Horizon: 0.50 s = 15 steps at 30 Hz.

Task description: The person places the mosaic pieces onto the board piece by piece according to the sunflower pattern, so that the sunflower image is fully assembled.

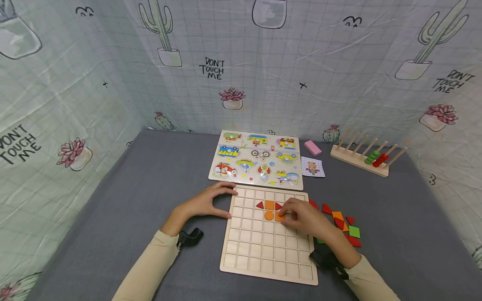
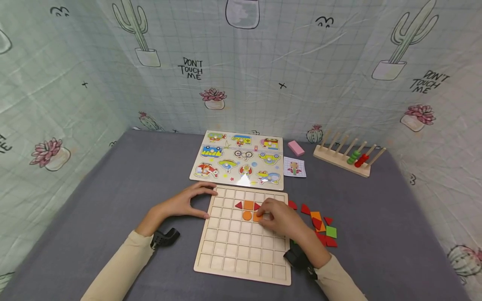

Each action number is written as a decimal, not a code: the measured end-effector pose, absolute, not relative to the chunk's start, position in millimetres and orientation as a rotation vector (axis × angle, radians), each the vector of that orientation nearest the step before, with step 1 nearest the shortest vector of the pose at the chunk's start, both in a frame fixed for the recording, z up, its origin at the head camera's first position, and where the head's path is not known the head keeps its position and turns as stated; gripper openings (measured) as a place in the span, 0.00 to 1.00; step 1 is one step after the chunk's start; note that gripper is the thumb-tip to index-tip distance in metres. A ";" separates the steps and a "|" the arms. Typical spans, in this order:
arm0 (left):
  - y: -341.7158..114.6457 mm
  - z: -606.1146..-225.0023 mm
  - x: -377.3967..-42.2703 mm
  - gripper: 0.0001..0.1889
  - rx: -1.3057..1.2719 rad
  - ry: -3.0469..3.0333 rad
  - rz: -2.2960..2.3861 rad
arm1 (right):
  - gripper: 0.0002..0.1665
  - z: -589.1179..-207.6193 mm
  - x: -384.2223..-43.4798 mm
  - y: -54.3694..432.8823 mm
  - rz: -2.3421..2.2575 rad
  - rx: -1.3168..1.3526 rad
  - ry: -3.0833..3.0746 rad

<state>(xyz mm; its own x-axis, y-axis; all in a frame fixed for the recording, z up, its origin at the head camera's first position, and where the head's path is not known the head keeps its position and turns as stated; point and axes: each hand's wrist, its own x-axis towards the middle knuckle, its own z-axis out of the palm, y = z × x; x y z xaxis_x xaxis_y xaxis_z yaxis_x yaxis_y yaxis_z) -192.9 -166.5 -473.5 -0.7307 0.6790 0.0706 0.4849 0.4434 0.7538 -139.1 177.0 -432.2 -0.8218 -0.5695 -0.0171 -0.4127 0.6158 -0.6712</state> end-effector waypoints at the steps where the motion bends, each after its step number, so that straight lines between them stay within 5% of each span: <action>1: -166.2 -473.8 -193.0 0.35 1.013 2.456 1.162 | 0.07 -432.6 -138.8 177.4 -1.003 -0.802 2.618; 15: -165.5 -472.3 -191.4 0.34 1.006 2.443 1.179 | 0.07 -430.0 -130.2 208.5 -1.063 -0.731 2.745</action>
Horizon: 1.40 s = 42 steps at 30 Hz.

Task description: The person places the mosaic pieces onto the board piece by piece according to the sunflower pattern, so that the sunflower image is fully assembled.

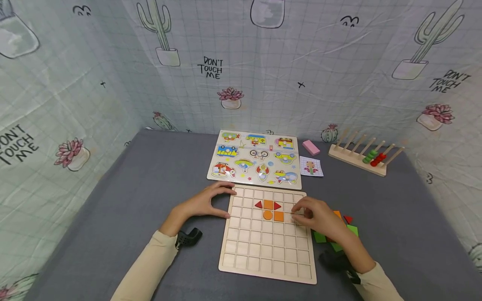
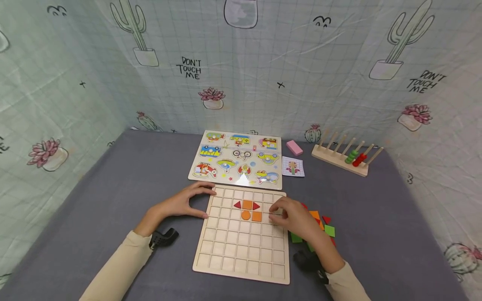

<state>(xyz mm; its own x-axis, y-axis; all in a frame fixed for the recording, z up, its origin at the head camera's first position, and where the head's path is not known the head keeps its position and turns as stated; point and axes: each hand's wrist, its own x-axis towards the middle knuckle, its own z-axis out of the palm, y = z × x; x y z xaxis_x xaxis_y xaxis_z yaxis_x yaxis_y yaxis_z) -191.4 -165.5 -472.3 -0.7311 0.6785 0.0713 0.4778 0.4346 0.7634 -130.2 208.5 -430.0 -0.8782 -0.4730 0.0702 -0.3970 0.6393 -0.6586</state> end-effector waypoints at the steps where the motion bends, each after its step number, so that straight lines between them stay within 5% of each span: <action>1: -165.8 -472.5 -191.7 0.34 1.005 2.443 1.178 | 0.07 -429.9 -129.2 212.1 -1.065 -0.730 2.761; 24: -166.2 -474.8 -192.4 0.35 1.000 2.451 1.154 | 0.08 -421.1 -131.2 293.3 -0.876 -0.461 2.857; 42: -166.3 -475.9 -193.0 0.34 1.012 2.460 1.166 | 0.14 -424.8 -132.3 305.5 -0.893 -0.413 2.740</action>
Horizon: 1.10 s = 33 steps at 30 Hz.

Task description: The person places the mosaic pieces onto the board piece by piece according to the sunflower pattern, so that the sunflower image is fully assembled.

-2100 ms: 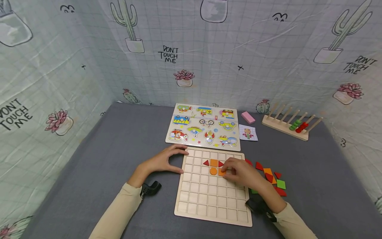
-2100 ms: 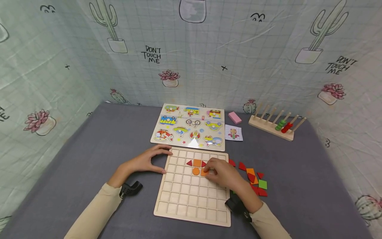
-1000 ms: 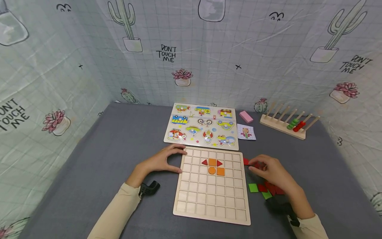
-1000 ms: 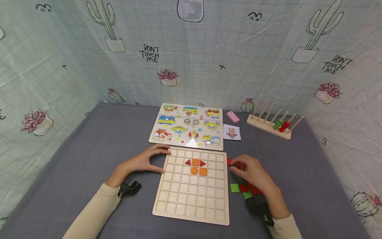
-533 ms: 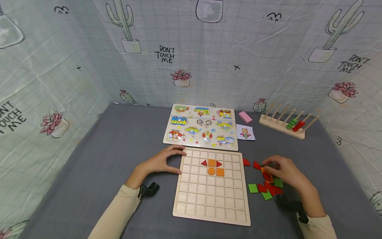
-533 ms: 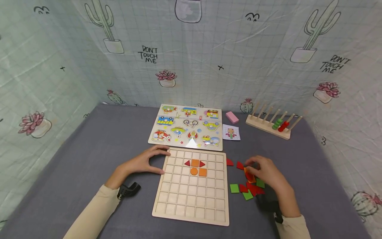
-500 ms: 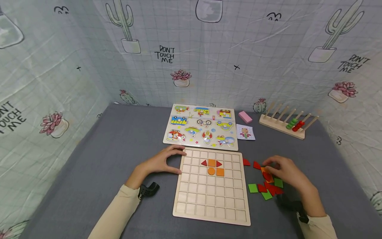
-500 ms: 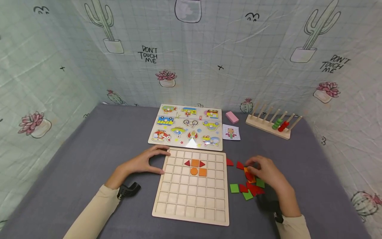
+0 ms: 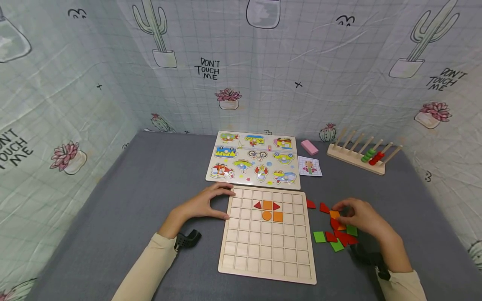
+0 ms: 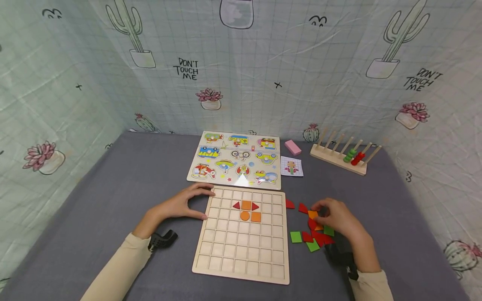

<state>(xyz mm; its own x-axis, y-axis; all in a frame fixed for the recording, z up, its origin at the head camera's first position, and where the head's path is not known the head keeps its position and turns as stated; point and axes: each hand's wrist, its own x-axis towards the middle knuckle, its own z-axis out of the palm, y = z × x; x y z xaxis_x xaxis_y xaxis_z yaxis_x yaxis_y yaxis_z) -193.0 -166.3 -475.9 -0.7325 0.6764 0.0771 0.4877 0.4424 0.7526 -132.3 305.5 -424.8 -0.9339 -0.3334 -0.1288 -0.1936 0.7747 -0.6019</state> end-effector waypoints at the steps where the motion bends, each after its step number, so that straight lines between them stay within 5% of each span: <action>1: -166.2 -475.7 -193.0 0.34 1.011 2.460 1.166 | 0.14 -424.7 -132.2 305.2 -0.898 -0.413 2.735; 33: -165.9 -471.6 -191.4 0.35 0.987 2.450 1.165 | 0.19 -429.4 -131.6 293.5 -0.862 -0.432 2.809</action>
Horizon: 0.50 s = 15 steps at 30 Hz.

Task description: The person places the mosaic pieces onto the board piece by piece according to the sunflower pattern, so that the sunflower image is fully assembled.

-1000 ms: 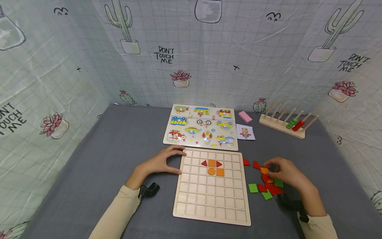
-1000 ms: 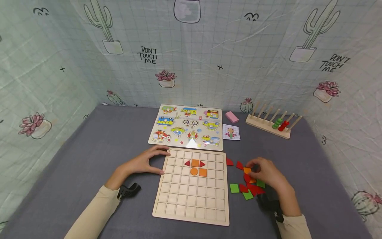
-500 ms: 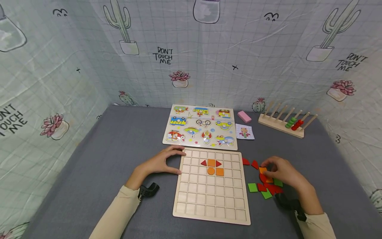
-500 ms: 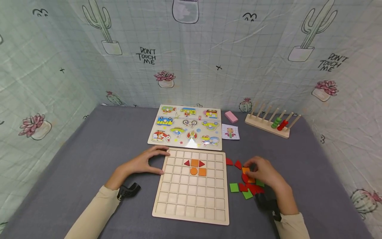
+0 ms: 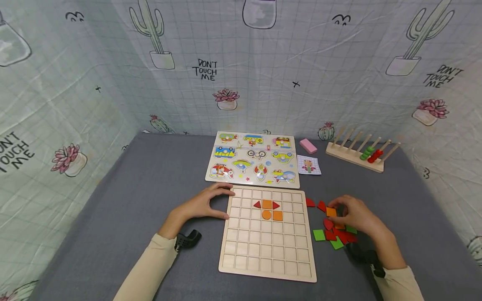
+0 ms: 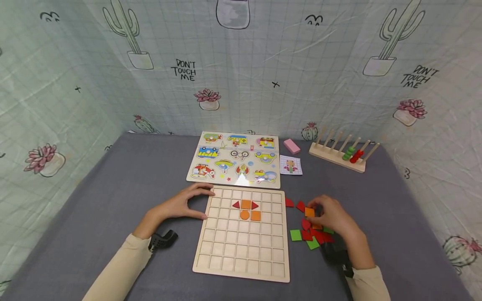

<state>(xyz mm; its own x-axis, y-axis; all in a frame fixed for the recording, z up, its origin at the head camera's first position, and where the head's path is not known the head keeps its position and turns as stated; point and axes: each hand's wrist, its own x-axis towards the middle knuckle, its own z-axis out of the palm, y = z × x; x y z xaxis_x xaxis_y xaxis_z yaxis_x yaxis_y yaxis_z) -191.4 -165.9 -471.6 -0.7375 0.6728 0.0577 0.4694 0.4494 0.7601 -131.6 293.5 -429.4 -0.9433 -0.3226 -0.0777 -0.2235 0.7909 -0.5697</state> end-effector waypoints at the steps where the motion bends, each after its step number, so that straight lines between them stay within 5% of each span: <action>1: -165.9 -471.3 -191.3 0.35 0.989 2.449 1.166 | 0.19 -429.5 -132.0 293.5 -0.860 -0.436 2.812; 15: -166.2 -472.9 -192.0 0.35 1.001 2.447 1.168 | 0.10 -432.9 -133.2 286.1 -0.854 -0.385 2.892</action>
